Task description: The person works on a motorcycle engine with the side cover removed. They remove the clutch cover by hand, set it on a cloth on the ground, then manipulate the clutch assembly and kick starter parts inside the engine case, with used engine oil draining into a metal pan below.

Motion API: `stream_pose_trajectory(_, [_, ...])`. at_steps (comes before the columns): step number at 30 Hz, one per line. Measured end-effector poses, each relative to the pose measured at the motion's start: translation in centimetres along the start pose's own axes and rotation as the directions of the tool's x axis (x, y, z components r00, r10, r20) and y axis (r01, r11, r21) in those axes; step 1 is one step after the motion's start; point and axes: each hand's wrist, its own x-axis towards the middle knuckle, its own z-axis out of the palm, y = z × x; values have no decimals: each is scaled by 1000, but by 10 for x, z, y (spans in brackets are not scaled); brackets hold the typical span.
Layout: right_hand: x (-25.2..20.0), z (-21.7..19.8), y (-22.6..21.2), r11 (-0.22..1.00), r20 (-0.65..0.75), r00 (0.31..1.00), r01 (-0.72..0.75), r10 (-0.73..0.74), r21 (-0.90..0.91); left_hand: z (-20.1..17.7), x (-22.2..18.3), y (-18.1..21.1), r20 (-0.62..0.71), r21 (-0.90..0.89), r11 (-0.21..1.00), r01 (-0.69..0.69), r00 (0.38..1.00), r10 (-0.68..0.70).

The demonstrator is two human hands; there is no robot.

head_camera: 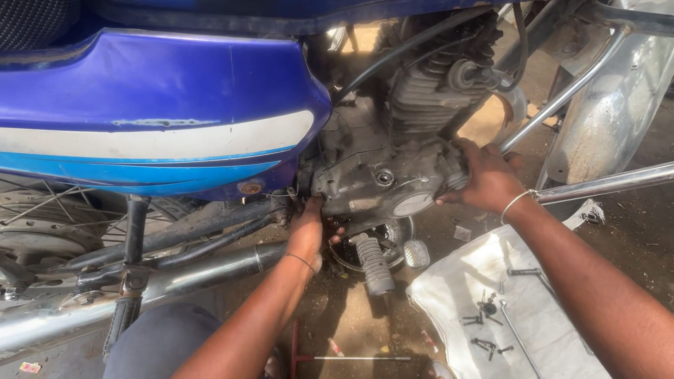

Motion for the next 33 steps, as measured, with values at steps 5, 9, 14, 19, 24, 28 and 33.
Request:
stream_pose_trajectory(5, [-4,-11,-12,999,78,996,-45,47,-31,0,-6,6,-22,52,999,-6,1000,7])
stream_pose_trajectory(9, [-3,-13,-15,997,115,990,-73,76,-35,-3,-3,4,-3,46,999,-8,1000,8])
stream_pose_trajectory(14, [-2,-7,-6,998,70,996,-49,51,-30,-8,2,0,37,30,1000,1,999,-2])
stream_pose_trajectory(19, [-3,-7,-6,999,71,997,-29,31,-24,-6,-4,1,3,154,988,1,1000,-1])
stream_pose_trajectory(24, [-2,-1,-1,999,53,999,-2,4,-32,-7,-16,-5,-105,258,961,99,992,-74])
stream_pose_trajectory(28, [-2,1,4,999,38,999,23,-22,-25,-20,-6,-22,-193,141,981,137,975,-108])
stream_pose_trajectory(33, [1,2,6,999,47,998,38,-37,-30,-28,12,-33,-145,96,994,50,989,-36])
